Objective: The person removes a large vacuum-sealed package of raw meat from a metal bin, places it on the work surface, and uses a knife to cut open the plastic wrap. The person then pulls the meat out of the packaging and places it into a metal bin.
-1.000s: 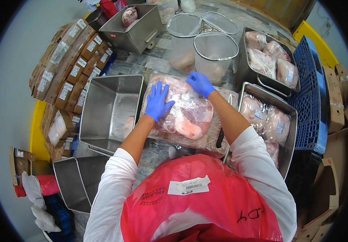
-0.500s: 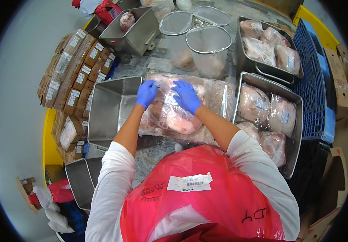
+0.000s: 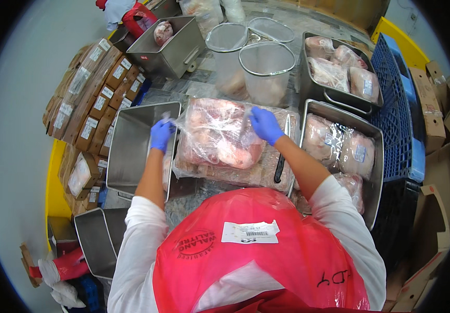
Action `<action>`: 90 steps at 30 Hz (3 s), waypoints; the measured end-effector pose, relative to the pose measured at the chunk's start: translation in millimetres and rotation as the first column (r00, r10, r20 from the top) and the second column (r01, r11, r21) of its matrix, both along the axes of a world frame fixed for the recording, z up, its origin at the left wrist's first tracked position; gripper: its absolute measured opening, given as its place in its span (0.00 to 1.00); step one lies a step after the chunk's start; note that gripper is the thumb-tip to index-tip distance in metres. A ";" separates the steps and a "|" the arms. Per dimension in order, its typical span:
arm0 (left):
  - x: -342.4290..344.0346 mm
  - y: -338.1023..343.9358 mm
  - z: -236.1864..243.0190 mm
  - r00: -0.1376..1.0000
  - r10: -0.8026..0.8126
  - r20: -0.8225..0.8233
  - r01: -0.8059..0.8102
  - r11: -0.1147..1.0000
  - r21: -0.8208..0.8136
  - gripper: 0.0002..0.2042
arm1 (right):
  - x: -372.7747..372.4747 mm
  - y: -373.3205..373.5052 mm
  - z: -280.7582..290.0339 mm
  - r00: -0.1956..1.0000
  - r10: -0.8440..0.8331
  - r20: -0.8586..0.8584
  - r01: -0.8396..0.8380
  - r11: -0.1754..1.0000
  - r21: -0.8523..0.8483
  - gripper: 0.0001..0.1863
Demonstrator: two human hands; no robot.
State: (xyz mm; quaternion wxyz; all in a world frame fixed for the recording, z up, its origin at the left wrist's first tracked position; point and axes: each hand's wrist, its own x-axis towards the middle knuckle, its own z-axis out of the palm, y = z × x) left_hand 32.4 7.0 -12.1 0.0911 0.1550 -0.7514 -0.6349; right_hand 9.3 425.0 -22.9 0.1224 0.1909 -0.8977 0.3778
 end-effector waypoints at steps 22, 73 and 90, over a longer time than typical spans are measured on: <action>109.7 29.0 -74.6 0.919 -0.211 0.333 0.012 0.859 0.512 0.17 | 84.9 -1.5 -26.5 0.821 -0.532 0.208 0.540 0.841 0.019 0.11; 99.0 -31.2 -141.3 0.661 -0.451 0.600 0.729 0.575 -0.371 0.20 | 185.9 -124.0 90.6 0.915 0.127 0.382 -0.196 0.970 0.145 0.09; 68.4 51.9 -64.2 0.467 -0.715 0.521 0.884 0.375 -0.278 0.32 | 169.6 -31.1 28.3 0.957 -0.291 0.007 0.281 0.929 0.242 0.18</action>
